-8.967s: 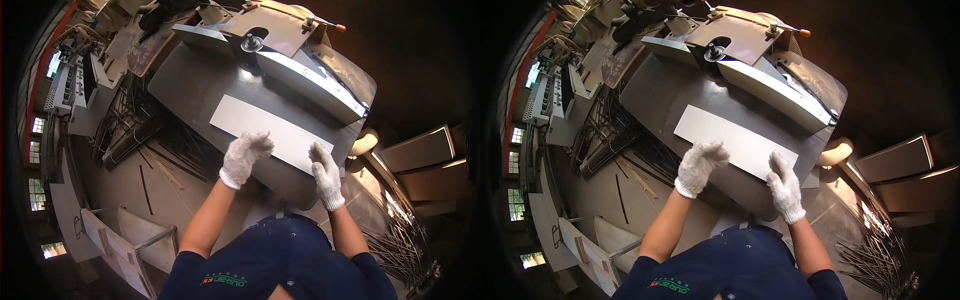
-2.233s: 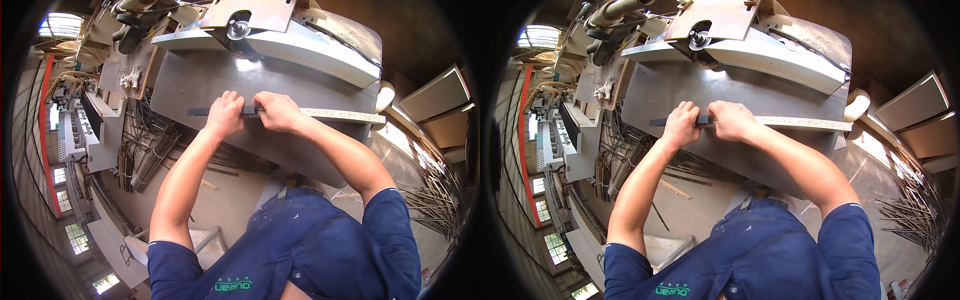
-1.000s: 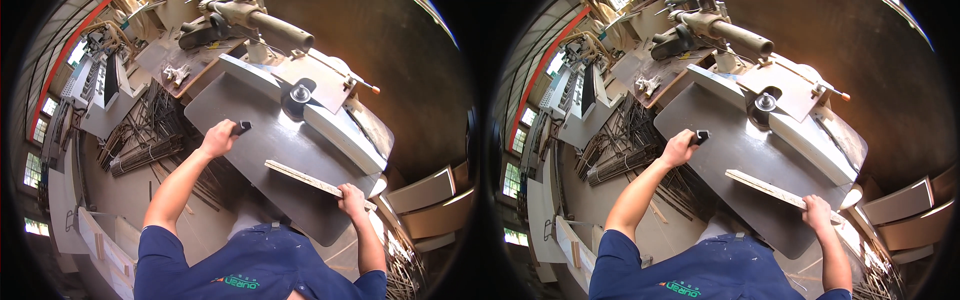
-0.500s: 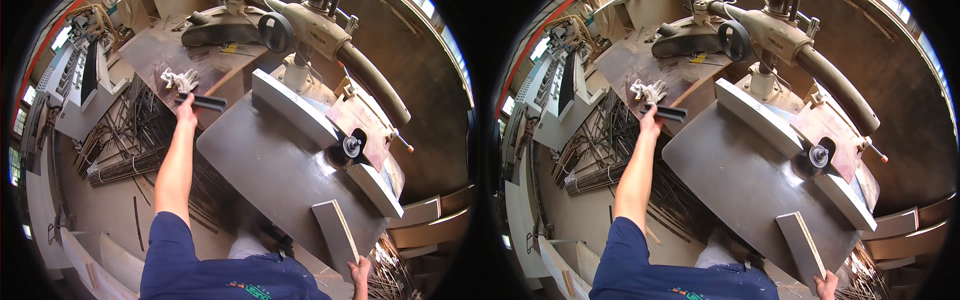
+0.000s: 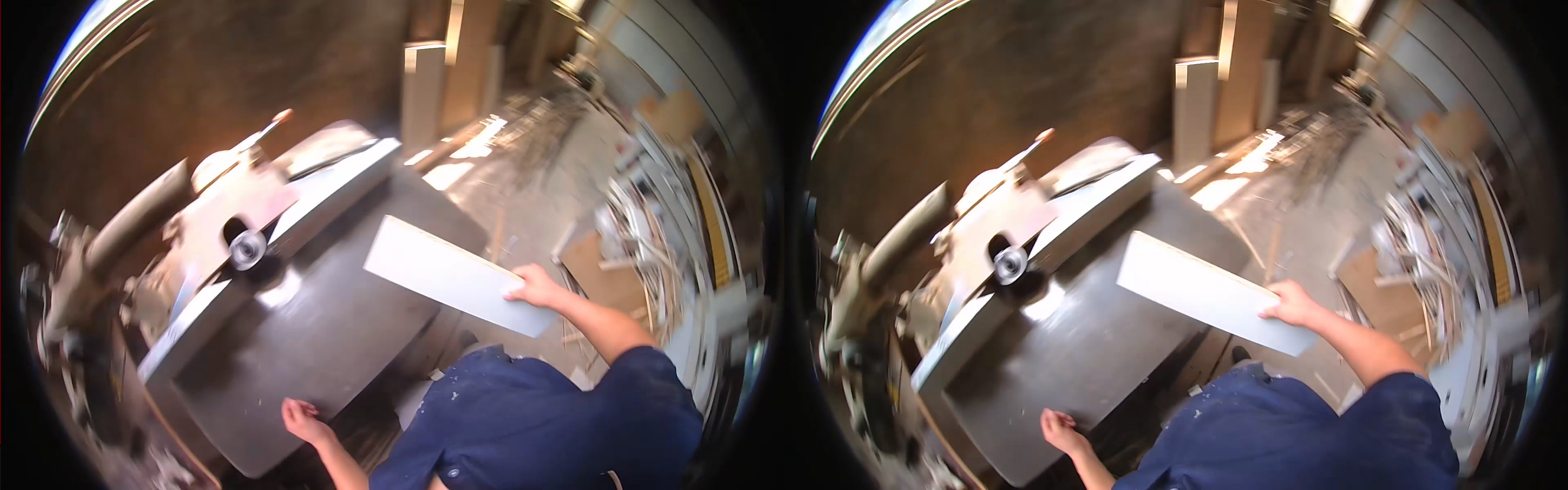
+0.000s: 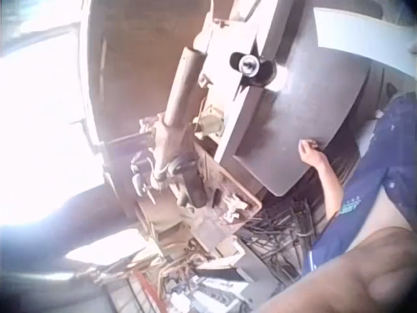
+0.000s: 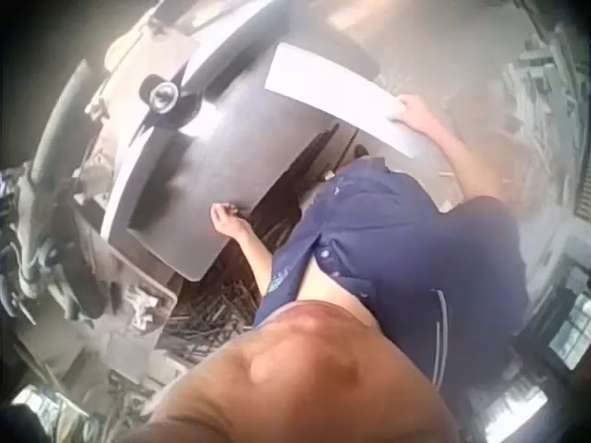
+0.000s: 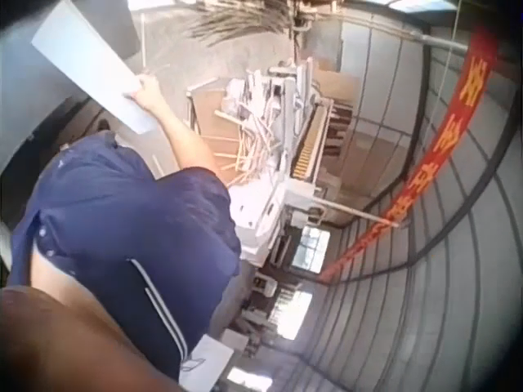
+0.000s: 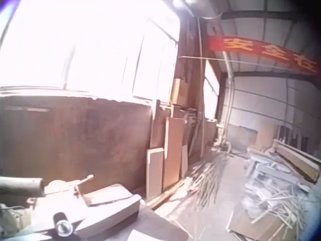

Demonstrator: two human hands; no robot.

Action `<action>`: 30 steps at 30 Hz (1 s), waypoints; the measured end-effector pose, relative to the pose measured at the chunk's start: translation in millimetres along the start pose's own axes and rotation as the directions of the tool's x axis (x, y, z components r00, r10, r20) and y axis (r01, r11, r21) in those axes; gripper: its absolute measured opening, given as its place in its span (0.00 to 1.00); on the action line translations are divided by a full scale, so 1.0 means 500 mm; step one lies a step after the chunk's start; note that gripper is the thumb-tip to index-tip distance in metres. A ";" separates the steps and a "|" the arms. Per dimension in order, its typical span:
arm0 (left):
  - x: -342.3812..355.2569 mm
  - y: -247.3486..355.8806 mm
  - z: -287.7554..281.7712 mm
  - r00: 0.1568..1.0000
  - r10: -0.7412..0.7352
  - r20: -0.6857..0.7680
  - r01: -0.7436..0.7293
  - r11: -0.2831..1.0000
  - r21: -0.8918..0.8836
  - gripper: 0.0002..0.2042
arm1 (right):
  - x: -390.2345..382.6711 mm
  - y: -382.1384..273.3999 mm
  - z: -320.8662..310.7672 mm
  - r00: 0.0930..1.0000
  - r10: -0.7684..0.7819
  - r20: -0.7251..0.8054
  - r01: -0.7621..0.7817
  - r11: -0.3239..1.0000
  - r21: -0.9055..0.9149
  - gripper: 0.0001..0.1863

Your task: The person uses a jointer to plane the edges of rectangular boards, then walks across a workshop to place the boards on a table and inspect long panels at a larger machine with a second person.

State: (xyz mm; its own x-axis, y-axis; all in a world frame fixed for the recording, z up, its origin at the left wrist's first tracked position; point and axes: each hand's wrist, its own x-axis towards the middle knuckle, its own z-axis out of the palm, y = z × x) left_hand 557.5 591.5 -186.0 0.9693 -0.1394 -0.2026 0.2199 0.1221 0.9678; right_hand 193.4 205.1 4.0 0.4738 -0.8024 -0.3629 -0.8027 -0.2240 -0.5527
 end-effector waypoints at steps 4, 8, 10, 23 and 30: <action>-0.225 -0.014 0.230 0.561 -0.367 0.742 0.239 0.930 0.279 0.13 | -0.063 0.164 -0.046 0.966 0.147 -0.215 -0.116 0.982 0.150 0.21; -0.310 0.023 0.379 0.053 -0.350 0.935 -0.566 0.761 0.317 0.21 | -0.144 0.427 -0.073 0.833 0.414 -0.366 -0.263 0.880 0.396 0.19; -0.349 0.019 0.442 0.228 -0.490 0.841 -0.481 0.695 0.535 0.20 | -0.195 0.590 -0.071 0.757 0.505 -0.415 -0.164 0.761 0.627 0.19; -0.791 -0.314 0.805 -0.106 -0.633 0.767 -0.590 0.661 0.463 0.22 | -0.402 1.417 -0.481 0.306 0.921 -0.241 0.532 0.045 0.845 0.23; -0.940 -0.338 1.068 -0.237 -0.695 0.679 -0.844 0.494 0.211 0.20 | -0.417 1.583 -0.644 0.307 0.932 -0.194 0.403 0.057 0.913 0.34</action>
State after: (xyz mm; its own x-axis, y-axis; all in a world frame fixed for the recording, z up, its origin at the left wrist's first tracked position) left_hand 6.0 111.5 -174.8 -0.4571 -0.7190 -0.5236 -0.7325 -0.0296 0.6801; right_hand -657.4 17.0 -116.1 -0.6725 -0.5626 -0.4809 0.4758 0.1691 -0.8632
